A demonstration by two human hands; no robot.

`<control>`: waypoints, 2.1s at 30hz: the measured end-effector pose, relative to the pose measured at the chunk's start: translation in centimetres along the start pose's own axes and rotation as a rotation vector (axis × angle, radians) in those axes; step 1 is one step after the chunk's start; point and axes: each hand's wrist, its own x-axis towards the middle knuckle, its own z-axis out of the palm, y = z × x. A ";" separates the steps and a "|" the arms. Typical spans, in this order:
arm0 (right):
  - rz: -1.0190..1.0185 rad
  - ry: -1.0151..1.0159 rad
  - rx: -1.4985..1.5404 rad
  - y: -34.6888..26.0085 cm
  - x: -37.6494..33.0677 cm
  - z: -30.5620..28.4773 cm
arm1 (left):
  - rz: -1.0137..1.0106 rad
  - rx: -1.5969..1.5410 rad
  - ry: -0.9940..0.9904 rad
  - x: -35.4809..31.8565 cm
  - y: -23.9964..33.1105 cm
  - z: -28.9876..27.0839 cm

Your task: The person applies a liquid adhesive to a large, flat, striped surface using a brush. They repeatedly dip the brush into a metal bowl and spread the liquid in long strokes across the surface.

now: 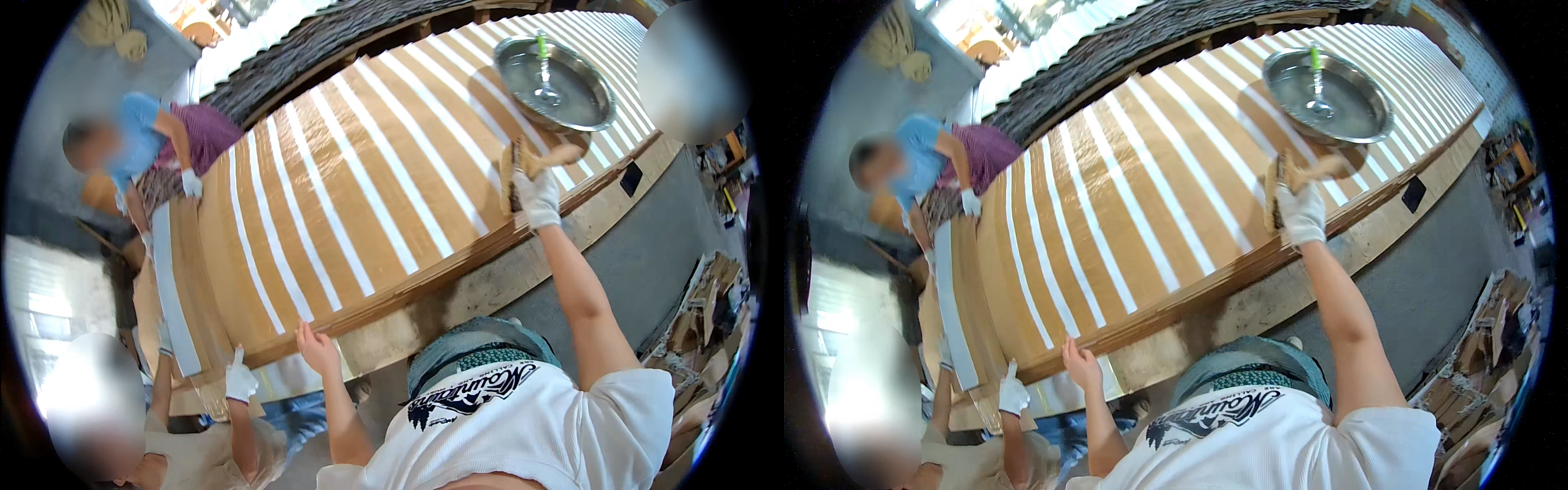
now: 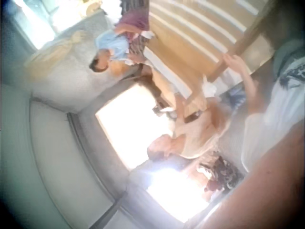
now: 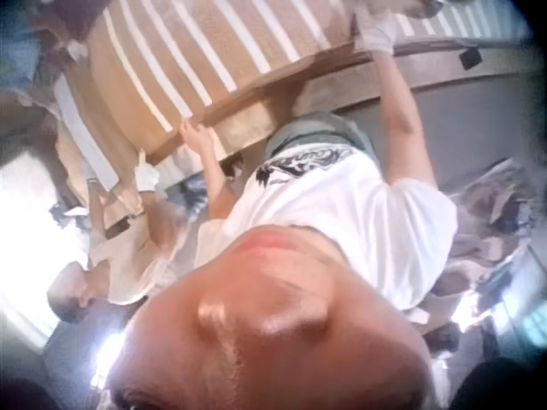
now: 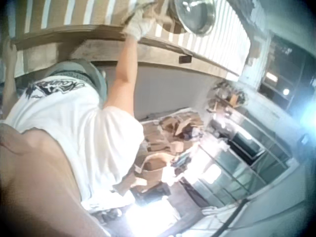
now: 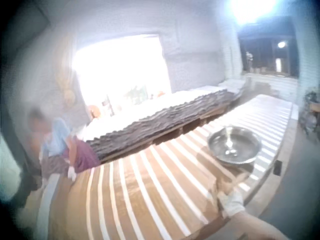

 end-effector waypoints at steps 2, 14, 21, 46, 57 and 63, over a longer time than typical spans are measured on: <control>0.143 0.001 0.361 5.9 0.4 -5.4 | 0.066 -0.048 0.136 -0.7 4.9 0.5; 0.749 0.558 1.115 30.1 -15.5 -33.1 | 0.537 -0.686 -0.713 -15.2 42.0 11.7; 0.818 0.560 1.352 35.0 -18.0 -40.8 | 0.649 -0.686 -0.884 -18.2 54.2 15.0; 0.636 -0.483 1.376 19.6 45.9 -25.5 | -0.517 -1.301 -0.135 11.1 67.2 26.2; 0.470 -0.361 1.167 20.7 47.0 -17.3 | -0.456 -1.215 -0.125 11.6 67.8 25.2; 0.509 -0.470 1.402 24.0 51.3 -20.8 | -0.346 -1.223 0.004 8.6 76.9 22.3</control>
